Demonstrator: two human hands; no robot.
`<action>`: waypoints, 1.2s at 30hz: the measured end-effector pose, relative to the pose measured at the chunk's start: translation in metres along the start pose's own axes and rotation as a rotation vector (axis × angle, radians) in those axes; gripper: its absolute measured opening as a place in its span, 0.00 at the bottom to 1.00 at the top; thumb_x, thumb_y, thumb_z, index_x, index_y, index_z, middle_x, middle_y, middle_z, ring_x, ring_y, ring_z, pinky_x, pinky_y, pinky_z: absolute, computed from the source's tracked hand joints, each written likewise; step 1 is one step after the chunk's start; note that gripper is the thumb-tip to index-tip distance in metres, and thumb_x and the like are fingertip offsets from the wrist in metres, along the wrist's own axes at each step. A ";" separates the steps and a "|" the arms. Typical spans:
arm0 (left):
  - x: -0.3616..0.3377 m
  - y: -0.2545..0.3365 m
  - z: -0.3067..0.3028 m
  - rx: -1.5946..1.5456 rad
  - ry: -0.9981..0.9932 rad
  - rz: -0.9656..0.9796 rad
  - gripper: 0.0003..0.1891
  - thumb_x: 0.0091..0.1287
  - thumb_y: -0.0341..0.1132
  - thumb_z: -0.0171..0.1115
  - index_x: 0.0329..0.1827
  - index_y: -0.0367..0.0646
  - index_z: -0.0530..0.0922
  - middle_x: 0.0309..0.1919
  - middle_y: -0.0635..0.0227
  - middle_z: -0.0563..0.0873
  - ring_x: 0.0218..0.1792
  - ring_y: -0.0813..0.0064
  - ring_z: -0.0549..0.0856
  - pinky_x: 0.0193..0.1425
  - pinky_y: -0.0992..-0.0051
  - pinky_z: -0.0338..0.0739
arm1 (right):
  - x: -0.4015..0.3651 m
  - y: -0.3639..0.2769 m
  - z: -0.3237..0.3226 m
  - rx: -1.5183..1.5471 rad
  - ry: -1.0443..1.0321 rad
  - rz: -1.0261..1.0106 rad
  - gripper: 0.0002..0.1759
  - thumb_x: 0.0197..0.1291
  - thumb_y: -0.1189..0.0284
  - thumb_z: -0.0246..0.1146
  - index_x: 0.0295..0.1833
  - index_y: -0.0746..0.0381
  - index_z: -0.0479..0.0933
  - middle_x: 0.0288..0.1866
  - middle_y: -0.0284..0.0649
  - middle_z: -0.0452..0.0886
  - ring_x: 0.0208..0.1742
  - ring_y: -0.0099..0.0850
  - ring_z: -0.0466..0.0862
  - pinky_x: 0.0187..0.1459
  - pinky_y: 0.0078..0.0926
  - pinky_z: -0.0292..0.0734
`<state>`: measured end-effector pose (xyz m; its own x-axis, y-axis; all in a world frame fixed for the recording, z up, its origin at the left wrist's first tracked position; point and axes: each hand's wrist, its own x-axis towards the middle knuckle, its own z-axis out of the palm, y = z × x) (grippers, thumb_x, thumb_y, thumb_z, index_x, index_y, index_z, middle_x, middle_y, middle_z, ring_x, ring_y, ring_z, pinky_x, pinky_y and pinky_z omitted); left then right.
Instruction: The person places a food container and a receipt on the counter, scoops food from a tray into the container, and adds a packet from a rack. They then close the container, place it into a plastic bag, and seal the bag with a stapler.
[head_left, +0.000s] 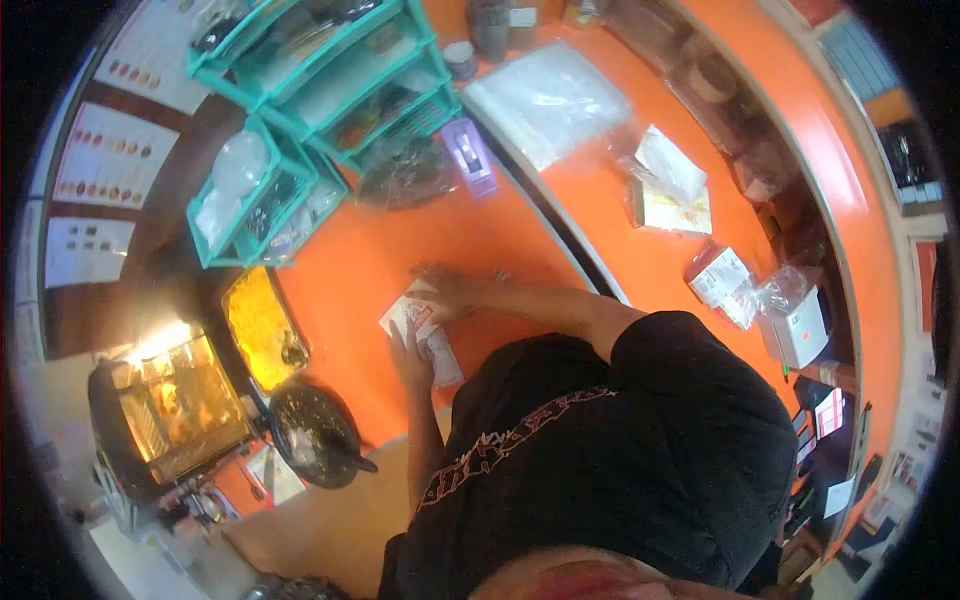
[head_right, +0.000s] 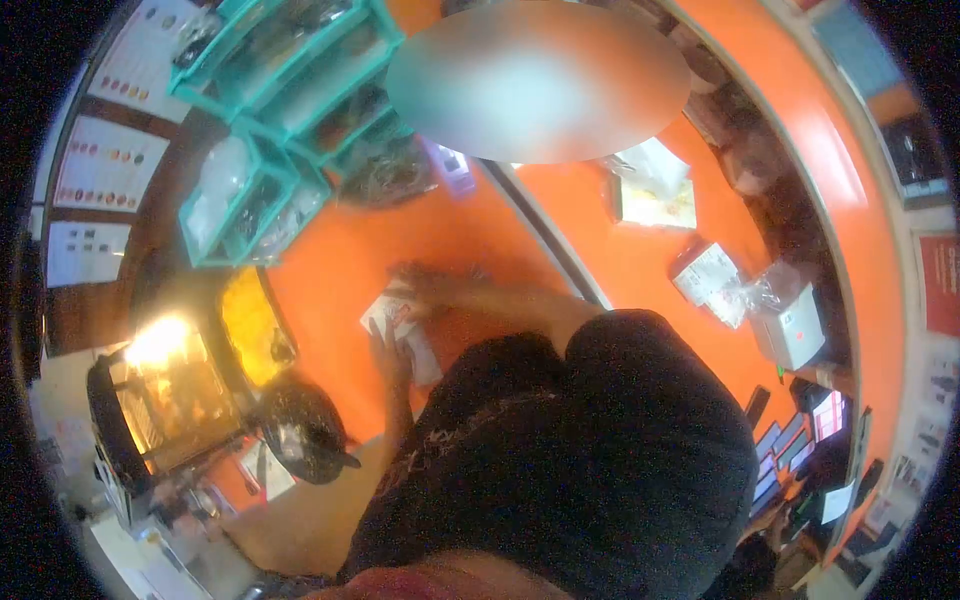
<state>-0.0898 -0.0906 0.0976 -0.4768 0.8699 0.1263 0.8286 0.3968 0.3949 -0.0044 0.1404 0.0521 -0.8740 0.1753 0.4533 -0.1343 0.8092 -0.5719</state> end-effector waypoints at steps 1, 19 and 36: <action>0.004 0.014 -0.014 0.065 0.008 -0.009 0.32 0.66 0.24 0.59 0.76 0.43 0.69 0.78 0.37 0.60 0.75 0.34 0.66 0.76 0.48 0.66 | 0.001 0.012 -0.003 0.008 0.113 -0.035 0.36 0.62 0.62 0.70 0.74 0.61 0.71 0.80 0.57 0.61 0.80 0.55 0.61 0.78 0.51 0.57; -0.044 0.058 -0.001 -0.355 0.202 -0.243 0.10 0.73 0.25 0.56 0.51 0.37 0.83 0.47 0.54 0.87 0.51 0.53 0.86 0.58 0.61 0.80 | -0.121 0.157 -0.383 -0.344 0.783 1.210 0.17 0.66 0.64 0.64 0.57 0.60 0.77 0.45 0.49 0.83 0.48 0.42 0.86 0.51 0.43 0.80; -0.072 0.066 0.032 -0.568 -0.004 -0.501 0.11 0.78 0.32 0.53 0.52 0.39 0.82 0.39 0.58 0.89 0.36 0.66 0.87 0.40 0.68 0.80 | -0.098 0.158 -0.340 -0.697 0.283 0.495 0.13 0.68 0.76 0.57 0.56 0.62 0.75 0.52 0.49 0.83 0.54 0.42 0.84 0.55 0.47 0.82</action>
<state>0.0085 -0.1174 0.0859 -0.7545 0.6268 -0.1946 0.2338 0.5338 0.8127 0.2186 0.4416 0.1497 -0.5961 0.6513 0.4695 0.6214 0.7446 -0.2439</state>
